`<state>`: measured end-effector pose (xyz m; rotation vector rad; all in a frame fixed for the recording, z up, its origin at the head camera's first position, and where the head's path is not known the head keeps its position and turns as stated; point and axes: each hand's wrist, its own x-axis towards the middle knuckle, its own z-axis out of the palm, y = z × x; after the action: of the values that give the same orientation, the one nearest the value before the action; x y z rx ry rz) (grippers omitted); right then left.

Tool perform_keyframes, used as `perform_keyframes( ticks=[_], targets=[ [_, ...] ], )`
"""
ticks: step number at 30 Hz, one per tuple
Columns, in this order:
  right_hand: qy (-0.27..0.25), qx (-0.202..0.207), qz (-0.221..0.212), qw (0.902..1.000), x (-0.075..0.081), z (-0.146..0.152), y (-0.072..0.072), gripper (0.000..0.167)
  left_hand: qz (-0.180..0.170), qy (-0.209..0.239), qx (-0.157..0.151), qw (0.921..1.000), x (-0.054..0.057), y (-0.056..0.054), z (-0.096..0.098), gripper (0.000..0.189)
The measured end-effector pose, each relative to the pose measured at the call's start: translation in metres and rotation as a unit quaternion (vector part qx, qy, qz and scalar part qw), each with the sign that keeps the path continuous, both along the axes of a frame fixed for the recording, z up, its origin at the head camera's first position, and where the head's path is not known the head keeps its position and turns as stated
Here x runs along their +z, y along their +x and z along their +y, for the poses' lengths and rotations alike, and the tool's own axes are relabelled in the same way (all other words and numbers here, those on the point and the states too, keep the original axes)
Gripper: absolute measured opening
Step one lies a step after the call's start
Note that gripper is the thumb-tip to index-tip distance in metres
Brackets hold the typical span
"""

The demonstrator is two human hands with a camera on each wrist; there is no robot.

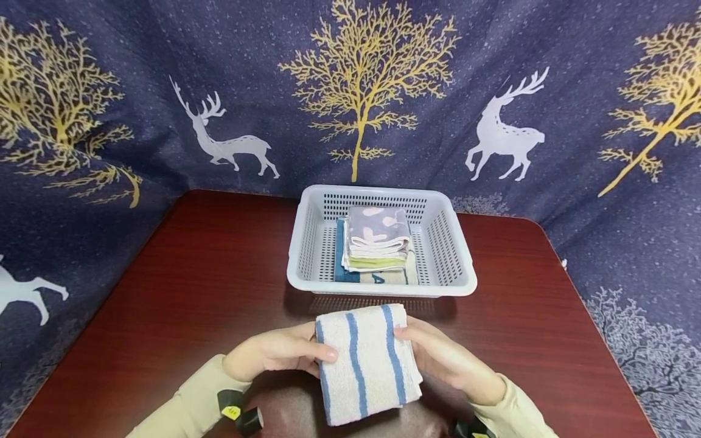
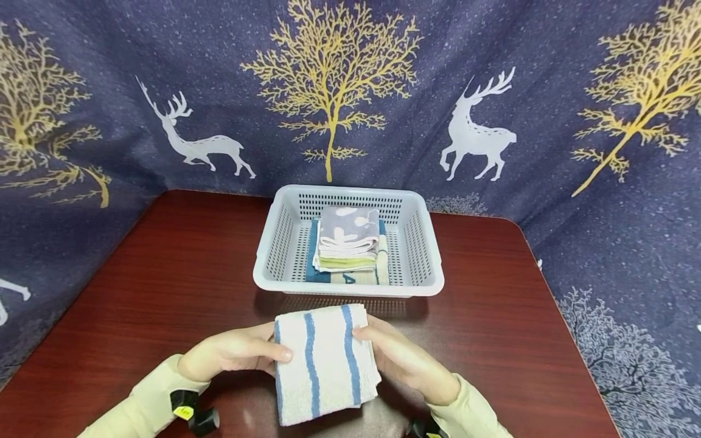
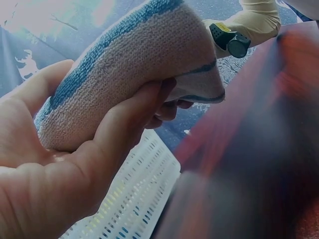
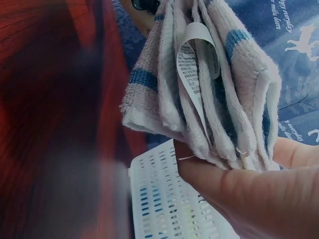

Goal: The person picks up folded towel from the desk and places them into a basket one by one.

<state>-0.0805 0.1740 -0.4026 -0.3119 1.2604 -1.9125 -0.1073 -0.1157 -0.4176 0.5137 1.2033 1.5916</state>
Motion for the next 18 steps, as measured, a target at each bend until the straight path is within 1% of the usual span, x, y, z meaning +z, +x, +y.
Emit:
perform_keyframes(
  ticks=[12,18],
  targets=[
    [0.025,-0.009,-0.024,0.9994,0.0048,0.0027,0.0018,0.034,0.001,0.023,-0.003,0.9997,0.0054,-0.0006,0.0011,0.063],
    [0.041,-0.005,-0.032,0.9986,0.0077,0.0016,0.0035,0.048,-0.007,0.031,0.003,0.9995,0.0068,-0.0007,0.0015,0.058]
  ],
)
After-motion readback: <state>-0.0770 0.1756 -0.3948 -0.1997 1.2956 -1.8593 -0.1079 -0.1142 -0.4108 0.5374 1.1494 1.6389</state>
